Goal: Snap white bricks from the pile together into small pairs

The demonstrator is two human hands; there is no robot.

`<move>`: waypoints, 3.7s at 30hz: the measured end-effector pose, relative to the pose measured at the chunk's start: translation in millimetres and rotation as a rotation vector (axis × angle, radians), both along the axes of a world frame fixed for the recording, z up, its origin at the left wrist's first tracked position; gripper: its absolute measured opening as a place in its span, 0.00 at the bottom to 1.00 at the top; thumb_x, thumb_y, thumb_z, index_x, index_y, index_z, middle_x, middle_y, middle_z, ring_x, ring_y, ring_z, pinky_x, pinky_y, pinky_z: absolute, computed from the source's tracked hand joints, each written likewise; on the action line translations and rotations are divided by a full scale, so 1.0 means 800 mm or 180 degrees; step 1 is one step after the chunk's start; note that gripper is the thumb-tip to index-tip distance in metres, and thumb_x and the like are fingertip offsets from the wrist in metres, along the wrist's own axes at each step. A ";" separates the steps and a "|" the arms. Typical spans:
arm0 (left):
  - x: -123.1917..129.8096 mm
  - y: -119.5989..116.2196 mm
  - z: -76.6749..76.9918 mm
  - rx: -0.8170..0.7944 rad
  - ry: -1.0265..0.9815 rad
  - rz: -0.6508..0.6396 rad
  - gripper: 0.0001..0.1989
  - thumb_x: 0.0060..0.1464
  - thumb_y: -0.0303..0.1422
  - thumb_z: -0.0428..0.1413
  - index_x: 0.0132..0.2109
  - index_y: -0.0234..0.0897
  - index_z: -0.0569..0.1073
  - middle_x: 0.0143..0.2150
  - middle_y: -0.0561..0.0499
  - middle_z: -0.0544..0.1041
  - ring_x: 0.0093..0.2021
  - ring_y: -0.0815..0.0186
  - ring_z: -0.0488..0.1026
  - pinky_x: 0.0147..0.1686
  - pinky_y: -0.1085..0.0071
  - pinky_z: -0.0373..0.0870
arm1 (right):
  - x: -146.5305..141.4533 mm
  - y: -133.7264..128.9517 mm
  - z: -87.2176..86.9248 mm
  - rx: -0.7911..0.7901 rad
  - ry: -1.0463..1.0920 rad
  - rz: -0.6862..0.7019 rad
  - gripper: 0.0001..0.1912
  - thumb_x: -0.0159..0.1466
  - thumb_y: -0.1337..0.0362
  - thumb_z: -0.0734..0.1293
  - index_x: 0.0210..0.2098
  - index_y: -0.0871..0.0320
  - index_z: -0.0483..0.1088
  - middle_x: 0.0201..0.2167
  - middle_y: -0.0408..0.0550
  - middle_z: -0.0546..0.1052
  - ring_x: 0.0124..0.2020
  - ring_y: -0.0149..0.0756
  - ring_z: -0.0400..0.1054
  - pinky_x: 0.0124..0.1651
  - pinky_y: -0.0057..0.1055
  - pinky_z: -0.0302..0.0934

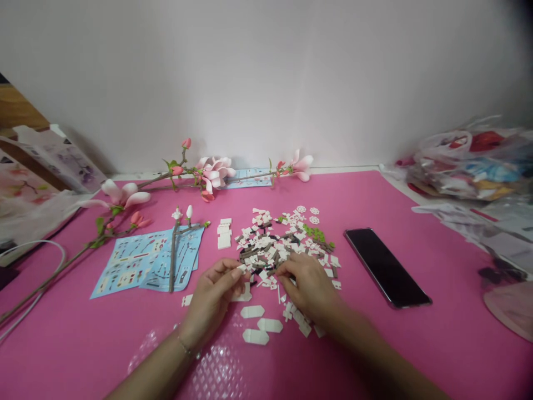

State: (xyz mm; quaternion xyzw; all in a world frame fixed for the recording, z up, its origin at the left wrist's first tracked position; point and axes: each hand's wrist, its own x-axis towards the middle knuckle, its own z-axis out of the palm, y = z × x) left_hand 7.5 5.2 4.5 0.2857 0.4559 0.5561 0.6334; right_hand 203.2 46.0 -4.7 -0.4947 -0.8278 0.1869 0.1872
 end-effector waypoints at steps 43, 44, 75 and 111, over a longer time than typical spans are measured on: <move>0.000 -0.001 -0.014 0.0206 0.0067 -0.0438 0.08 0.48 0.32 0.61 0.32 0.35 0.70 0.20 0.57 0.73 0.20 0.74 0.64 0.24 0.78 0.62 | 0.034 -0.029 0.044 -0.0042 -0.0689 0.1223 0.11 0.59 0.76 0.62 0.25 0.60 0.73 0.27 0.45 0.70 0.34 0.32 0.63 0.38 0.28 0.52; -0.001 -0.001 -0.016 0.0219 0.0084 -0.0466 0.08 0.49 0.33 0.61 0.32 0.34 0.71 0.21 0.57 0.73 0.20 0.75 0.64 0.23 0.78 0.61 | 0.033 -0.029 0.044 -0.0072 -0.0711 0.1219 0.10 0.59 0.76 0.62 0.26 0.60 0.73 0.28 0.45 0.71 0.34 0.32 0.63 0.38 0.28 0.52; 0.000 -0.001 -0.018 0.0349 0.0572 -0.0578 0.08 0.50 0.34 0.61 0.30 0.32 0.76 0.18 0.56 0.70 0.20 0.74 0.63 0.24 0.77 0.59 | -0.005 -0.016 0.007 -0.1177 0.2043 0.0256 0.04 0.59 0.66 0.67 0.29 0.59 0.73 0.25 0.42 0.74 0.27 0.28 0.66 0.28 0.24 0.58; 0.012 -0.014 0.003 0.0172 0.0932 -0.0870 0.05 0.44 0.30 0.65 0.27 0.35 0.77 0.21 0.53 0.73 0.22 0.71 0.67 0.23 0.76 0.60 | -0.009 -0.031 0.009 -0.0593 0.2144 0.0374 0.07 0.56 0.65 0.71 0.25 0.58 0.69 0.25 0.42 0.71 0.27 0.30 0.67 0.30 0.27 0.61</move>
